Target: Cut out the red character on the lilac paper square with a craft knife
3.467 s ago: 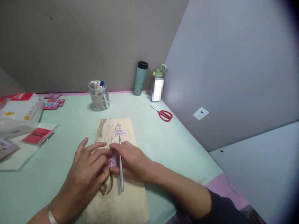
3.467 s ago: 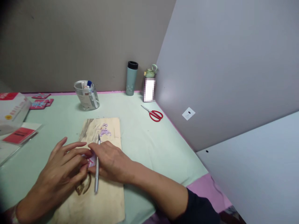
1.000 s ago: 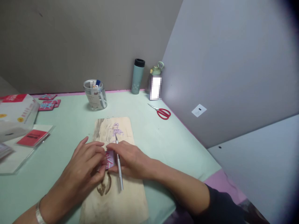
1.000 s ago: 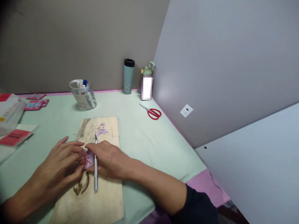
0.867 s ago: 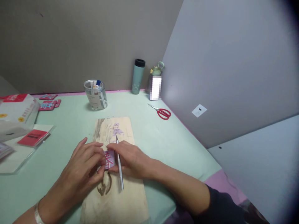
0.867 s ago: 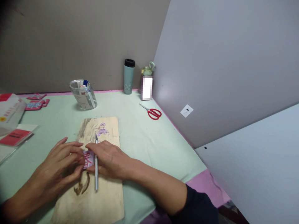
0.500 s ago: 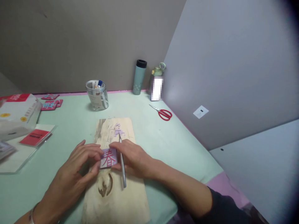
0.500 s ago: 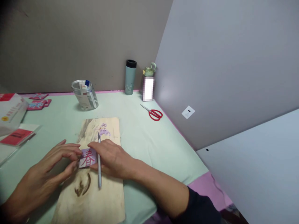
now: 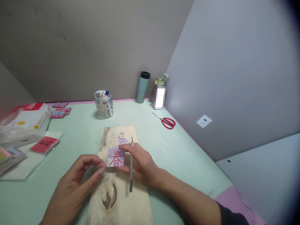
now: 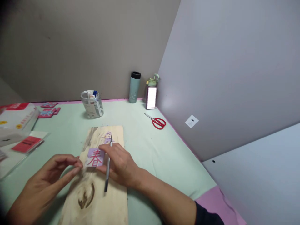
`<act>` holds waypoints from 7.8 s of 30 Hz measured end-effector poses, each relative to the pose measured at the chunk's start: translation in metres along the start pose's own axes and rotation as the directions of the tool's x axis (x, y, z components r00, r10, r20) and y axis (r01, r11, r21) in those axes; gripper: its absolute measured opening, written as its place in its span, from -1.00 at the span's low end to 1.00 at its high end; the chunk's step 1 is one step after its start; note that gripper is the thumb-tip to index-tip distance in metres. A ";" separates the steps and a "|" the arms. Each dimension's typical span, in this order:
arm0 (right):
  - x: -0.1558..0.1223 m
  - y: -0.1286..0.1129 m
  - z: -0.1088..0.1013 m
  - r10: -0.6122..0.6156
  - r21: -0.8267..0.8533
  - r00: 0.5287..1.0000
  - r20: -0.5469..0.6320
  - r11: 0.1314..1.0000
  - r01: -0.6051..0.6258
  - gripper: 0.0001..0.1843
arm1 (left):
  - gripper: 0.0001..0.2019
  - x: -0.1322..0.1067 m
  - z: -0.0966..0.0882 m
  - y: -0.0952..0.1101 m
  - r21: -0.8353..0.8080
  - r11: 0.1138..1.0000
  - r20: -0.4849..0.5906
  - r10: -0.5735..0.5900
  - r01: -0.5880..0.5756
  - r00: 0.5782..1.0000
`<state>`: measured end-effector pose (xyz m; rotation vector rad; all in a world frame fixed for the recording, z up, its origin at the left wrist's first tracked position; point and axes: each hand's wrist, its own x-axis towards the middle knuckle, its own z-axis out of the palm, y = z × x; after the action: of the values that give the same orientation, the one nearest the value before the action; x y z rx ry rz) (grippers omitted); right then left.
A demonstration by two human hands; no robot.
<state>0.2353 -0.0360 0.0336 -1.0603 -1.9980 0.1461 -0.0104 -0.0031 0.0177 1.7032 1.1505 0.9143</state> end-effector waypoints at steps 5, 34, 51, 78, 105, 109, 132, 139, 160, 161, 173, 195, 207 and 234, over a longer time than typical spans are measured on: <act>0.000 0.003 0.001 -0.015 0.006 0.999 -0.041 1.000 0.016 -0.49 | -0.59 0.002 0.003 0.010 -0.047 0.997 0.060 -0.061 0.064 0.996; 0.002 0.010 0.008 0.157 -0.069 0.950 0.269 0.987 -0.144 0.15 | -0.56 0.016 -0.009 -0.009 0.384 0.897 -0.023 0.246 -0.218 0.969; 0.009 -0.018 -0.017 0.277 0.224 0.957 -0.083 0.941 -0.253 -0.66 | -0.60 0.011 -0.001 -0.010 0.375 0.865 0.040 0.344 -0.333 0.938; 0.004 -0.019 -0.004 0.459 0.456 0.887 -0.045 0.800 -0.391 -0.85 | -0.48 0.013 0.003 -0.025 0.437 0.804 0.184 0.359 -0.403 0.915; 0.003 -0.025 0.001 0.512 0.452 0.859 0.022 0.761 -0.466 -0.88 | -0.45 0.002 0.008 0.001 0.379 0.870 0.171 0.271 -0.317 0.947; 0.001 -0.025 0.005 0.485 0.467 0.873 0.056 0.760 -0.452 -0.88 | -0.45 0.000 0.008 0.004 0.360 0.874 0.173 0.281 -0.327 0.944; 0.004 -0.022 0.005 0.444 0.386 0.894 0.062 0.815 -0.432 -0.89 | -0.36 0.008 -0.007 -0.016 0.349 0.880 0.296 0.222 -0.322 0.929; 0.003 -0.023 0.006 0.485 0.391 0.872 0.060 0.793 -0.468 -0.94 | -0.42 0.011 -0.011 -0.009 0.257 0.926 0.323 0.189 -0.278 0.927; 0.003 -0.024 0.008 0.504 0.456 0.861 0.064 0.753 -0.474 -0.89 | -0.63 0.006 -0.004 -0.004 0.260 0.932 0.298 0.171 -0.252 0.939; 0.003 -0.024 0.008 0.494 0.455 0.867 0.068 0.758 -0.467 -0.89 | -0.61 0.007 -0.005 -0.004 0.266 0.931 0.296 0.167 -0.249 0.940; 0.001 -0.017 0.015 0.565 0.610 0.788 0.246 0.541 -0.579 -0.87 | -0.48 0.011 -0.008 -0.009 0.240 0.941 0.294 0.163 -0.238 0.942; 0.005 -0.016 0.007 0.521 0.525 0.806 0.280 0.620 -0.583 -0.86 | -0.50 0.014 -0.008 -0.006 0.241 0.937 0.290 0.177 -0.251 0.941; 0.006 -0.017 0.006 0.557 0.495 0.784 0.273 0.618 -0.611 -0.85 | -0.50 0.014 -0.008 -0.006 0.236 0.937 0.303 0.182 -0.258 0.935; 0.008 -0.018 0.001 0.535 0.459 0.774 0.338 0.625 -0.632 -0.83 | -0.51 0.013 -0.008 -0.006 0.237 0.938 0.297 0.179 -0.254 0.938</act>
<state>0.2214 -0.0412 0.0461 -1.2907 -1.5019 1.1419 -0.0157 0.0127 0.0169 2.1409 0.9462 0.6443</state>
